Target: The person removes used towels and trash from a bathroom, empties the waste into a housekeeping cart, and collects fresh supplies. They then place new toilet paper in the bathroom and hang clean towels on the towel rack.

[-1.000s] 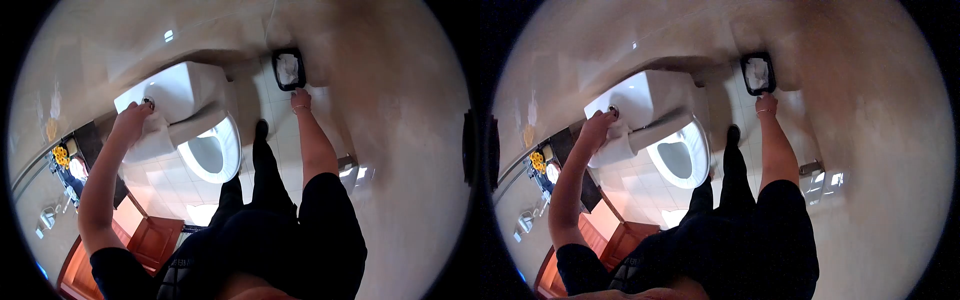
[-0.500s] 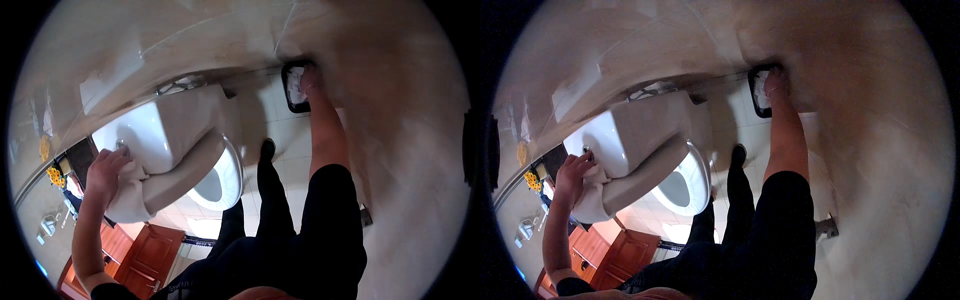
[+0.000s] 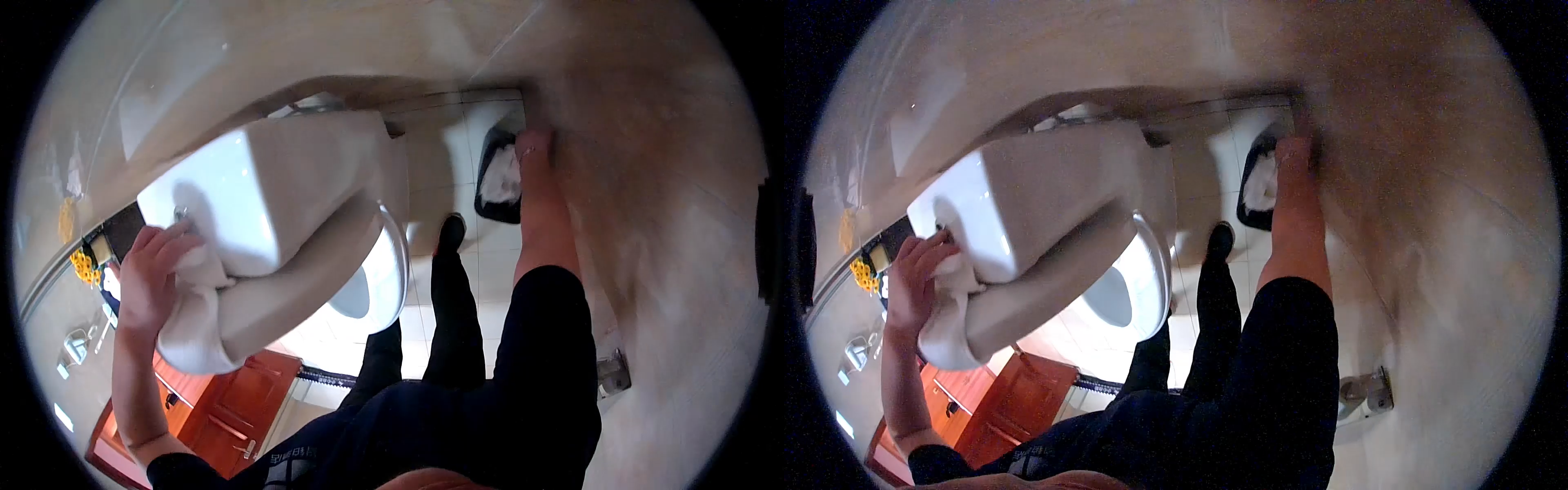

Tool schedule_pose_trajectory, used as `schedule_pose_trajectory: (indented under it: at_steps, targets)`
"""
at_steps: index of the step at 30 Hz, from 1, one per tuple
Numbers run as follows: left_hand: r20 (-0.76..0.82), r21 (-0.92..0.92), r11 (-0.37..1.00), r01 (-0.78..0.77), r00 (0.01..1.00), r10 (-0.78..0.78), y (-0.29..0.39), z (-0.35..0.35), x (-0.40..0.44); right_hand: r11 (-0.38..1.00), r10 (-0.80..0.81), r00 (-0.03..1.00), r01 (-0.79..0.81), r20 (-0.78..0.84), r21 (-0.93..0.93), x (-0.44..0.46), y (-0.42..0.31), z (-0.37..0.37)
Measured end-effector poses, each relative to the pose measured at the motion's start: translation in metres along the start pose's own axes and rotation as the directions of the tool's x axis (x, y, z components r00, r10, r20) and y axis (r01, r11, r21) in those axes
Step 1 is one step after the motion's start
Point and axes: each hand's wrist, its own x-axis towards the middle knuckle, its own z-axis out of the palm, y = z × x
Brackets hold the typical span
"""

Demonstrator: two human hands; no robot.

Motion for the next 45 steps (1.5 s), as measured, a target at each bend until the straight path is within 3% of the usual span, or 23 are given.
schedule_pose_trajectory:
  at_steps: [3,6,7,10,11,13,14,17,19,22,24,26,27,28,30,32,33,35,36,38,40,43,45]
  targets:
    - [0.002,0.018,1.000,-0.013,1.000,0.013,-0.006,0.000,-0.008,0.961,-0.252,0.952,0.225,0.174,0.161,-0.050,-0.029,0.034]
    - [0.001,0.011,0.999,-0.038,0.999,0.038,-0.015,0.005,-0.031,0.962,-0.205,0.972,0.178,0.118,0.206,-0.128,-0.072,0.058]
    - [0.001,-0.012,0.999,-0.039,0.999,0.040,-0.016,0.006,-0.038,0.940,-0.142,0.976,0.080,0.166,0.331,-0.155,-0.080,0.053]
    - [-0.121,-0.143,0.990,-0.006,0.993,-0.011,-0.030,0.010,-0.048,0.885,-0.075,0.967,-0.049,0.245,0.464,-0.236,-0.087,0.034]
    - [-0.199,-0.137,0.985,-0.102,0.977,0.074,-0.048,0.026,-0.056,0.859,-0.057,0.960,-0.094,0.276,0.504,-0.267,-0.086,0.023]
    - [-0.143,-0.124,0.991,-0.052,0.989,0.033,-0.064,0.025,-0.058,0.835,0.015,0.960,-0.166,0.280,0.524,-0.319,-0.079,-0.002]
    - [-0.162,-0.206,0.975,0.085,0.980,-0.119,-0.060,0.020,-0.067,0.788,0.083,0.950,-0.248,0.301,0.563,-0.337,-0.076,-0.012]
    - [-0.349,-0.344,0.939,0.026,0.925,-0.154,-0.070,-0.006,-0.127,0.757,0.162,0.964,-0.259,0.212,0.599,-0.400,-0.070,-0.025]
    - [-0.490,-0.392,0.917,0.076,0.826,-0.278,-0.071,-0.024,-0.183,0.730,0.165,0.974,-0.224,0.152,0.645,-0.426,-0.075,-0.031]
    - [-0.633,-0.627,0.778,0.030,0.564,-0.531,-0.111,0.037,-0.253,0.692,0.144,0.988,-0.135,0.047,0.709,-0.441,-0.073,-0.023]
    - [-0.576,-0.772,0.636,0.010,0.414,-0.705,-0.117,0.059,-0.335,0.695,0.129,0.992,-0.080,-0.015,0.715,-0.467,-0.067,-0.016]
    - [-0.517,-0.834,0.460,-0.305,0.139,-0.845,-0.130,0.094,-0.428,0.738,0.149,0.980,-0.019,-0.136,0.675,-0.495,-0.071,-0.011]
    - [-0.446,-0.867,0.418,-0.270,0.051,-0.893,-0.132,0.105,-0.486,0.751,0.151,0.975,-0.006,-0.162,0.661,-0.501,-0.073,0.007]
    - [-0.266,-0.829,0.246,-0.502,-0.033,-0.963,-0.127,0.116,-0.537,0.714,0.174,0.968,0.002,-0.180,0.700,-0.500,-0.075,0.032]
    - [-0.224,-0.862,0.273,-0.426,-0.162,-0.961,-0.122,0.145,-0.633,0.685,0.197,0.956,0.026,-0.218,0.728,-0.525,-0.095,0.032]
    - [-0.033,-0.882,0.112,-0.458,-0.176,-0.984,-0.111,0.168,-0.708,0.610,0.218,0.971,-0.057,-0.099,0.791,-0.576,-0.125,-0.009]
    - [-0.079,-0.897,0.122,-0.425,-0.117,-0.990,-0.122,0.215,-0.763,0.445,0.219,0.974,-0.049,-0.055,0.894,-0.625,-0.171,-0.061]
    - [0.027,-0.917,0.027,-0.398,-0.129,-0.991,-0.113,0.267,-0.834,0.445,0.188,0.979,-0.009,-0.084,0.896,-0.687,-0.225,-0.070]
    - [-0.086,-0.912,0.113,-0.395,-0.086,-0.993,-0.102,0.296,-0.862,0.436,0.135,0.985,0.034,-0.102,0.899,-0.705,-0.250,-0.073]
    - [-0.064,-0.954,0.069,-0.291,-0.028,-0.998,-0.093,0.365,-0.919,0.503,0.136,0.985,0.025,-0.108,0.864,-0.729,-0.316,-0.073]
    - [0.080,-0.979,-0.086,-0.183,0.041,-0.996,-0.079,0.395,-0.956,0.567,0.005,0.997,0.058,-0.074,0.822,-0.760,-0.397,-0.101]
    - [0.280,-0.924,-0.274,-0.267,0.013,-0.960,-0.060,0.445,-0.993,0.542,-0.228,0.970,0.201,-0.087,0.816,-0.771,-0.516,-0.117]
    - [0.285,-0.946,-0.266,-0.183,-0.086,-0.955,-0.053,0.494,-1.014,0.565,-0.389,0.917,0.310,-0.085,0.765,-0.796,-0.602,-0.136]
